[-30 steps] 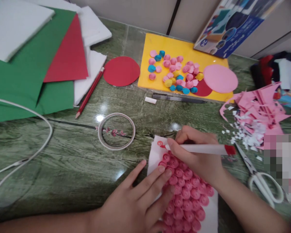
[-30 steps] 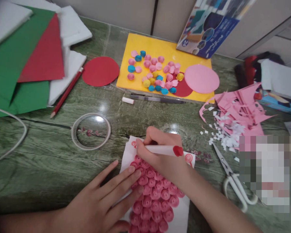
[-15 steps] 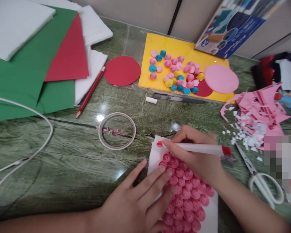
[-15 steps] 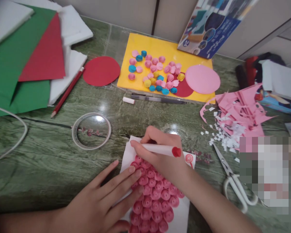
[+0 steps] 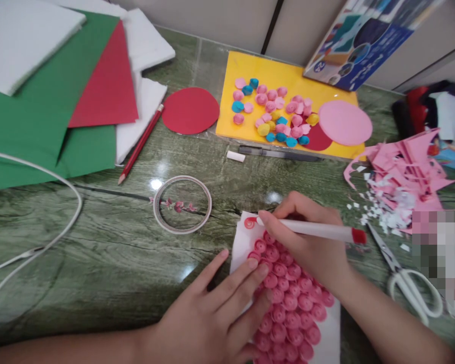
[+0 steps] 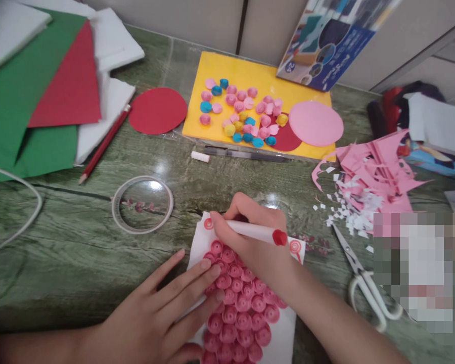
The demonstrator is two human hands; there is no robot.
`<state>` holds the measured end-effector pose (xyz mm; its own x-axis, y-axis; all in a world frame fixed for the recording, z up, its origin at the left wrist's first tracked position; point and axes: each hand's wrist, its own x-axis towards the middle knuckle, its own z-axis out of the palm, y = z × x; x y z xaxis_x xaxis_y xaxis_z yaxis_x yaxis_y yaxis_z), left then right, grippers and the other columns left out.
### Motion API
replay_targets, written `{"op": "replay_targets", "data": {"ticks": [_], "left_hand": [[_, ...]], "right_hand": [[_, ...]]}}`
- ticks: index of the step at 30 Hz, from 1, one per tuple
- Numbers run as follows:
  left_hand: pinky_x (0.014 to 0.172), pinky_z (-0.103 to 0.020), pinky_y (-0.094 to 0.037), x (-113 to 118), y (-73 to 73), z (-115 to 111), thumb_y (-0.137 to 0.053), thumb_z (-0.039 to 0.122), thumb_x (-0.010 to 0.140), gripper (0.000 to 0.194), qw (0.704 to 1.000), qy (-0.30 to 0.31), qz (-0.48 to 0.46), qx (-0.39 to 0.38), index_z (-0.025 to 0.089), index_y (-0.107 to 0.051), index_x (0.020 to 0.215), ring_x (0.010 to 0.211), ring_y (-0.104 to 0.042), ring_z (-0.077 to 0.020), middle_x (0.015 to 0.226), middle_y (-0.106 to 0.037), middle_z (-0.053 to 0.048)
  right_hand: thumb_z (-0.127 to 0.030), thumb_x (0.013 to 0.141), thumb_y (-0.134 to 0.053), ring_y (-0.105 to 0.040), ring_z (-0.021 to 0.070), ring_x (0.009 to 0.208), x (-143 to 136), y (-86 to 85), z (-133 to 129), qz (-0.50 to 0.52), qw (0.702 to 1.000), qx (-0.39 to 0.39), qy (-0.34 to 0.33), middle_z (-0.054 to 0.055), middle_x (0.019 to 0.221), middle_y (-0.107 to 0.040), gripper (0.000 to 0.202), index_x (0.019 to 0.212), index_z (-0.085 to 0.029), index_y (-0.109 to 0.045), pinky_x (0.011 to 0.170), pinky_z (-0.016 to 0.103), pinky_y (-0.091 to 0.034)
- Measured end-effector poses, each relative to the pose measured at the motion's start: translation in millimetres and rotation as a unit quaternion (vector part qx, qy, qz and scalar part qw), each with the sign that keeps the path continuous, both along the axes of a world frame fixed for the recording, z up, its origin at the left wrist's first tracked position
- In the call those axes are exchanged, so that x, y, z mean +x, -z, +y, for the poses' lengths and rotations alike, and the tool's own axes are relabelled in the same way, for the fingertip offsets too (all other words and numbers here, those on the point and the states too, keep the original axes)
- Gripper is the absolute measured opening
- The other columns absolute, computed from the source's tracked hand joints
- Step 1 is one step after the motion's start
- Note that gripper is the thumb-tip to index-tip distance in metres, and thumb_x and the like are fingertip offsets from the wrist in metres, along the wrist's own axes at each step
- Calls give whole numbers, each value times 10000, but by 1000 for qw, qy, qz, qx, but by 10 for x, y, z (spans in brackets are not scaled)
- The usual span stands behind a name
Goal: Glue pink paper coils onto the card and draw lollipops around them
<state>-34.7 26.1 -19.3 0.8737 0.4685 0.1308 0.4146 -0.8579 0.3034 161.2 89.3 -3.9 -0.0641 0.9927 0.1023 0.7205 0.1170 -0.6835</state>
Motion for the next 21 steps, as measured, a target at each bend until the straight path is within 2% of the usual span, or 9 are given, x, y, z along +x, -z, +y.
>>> {"op": "replay_targets", "data": {"ticks": [21], "left_hand": [[1130, -478, -41, 4, 13, 1, -408, 462, 901, 446, 1000, -2, -9, 1, 190, -518, 1237, 1306, -353, -233, 1346, -494, -83]], "right_hand": [[-171, 750, -594, -454, 81, 446, 35, 15, -29, -2, 1000, 4, -3, -52, 515, -505, 294, 562, -211, -371, 428, 232, -328]]}}
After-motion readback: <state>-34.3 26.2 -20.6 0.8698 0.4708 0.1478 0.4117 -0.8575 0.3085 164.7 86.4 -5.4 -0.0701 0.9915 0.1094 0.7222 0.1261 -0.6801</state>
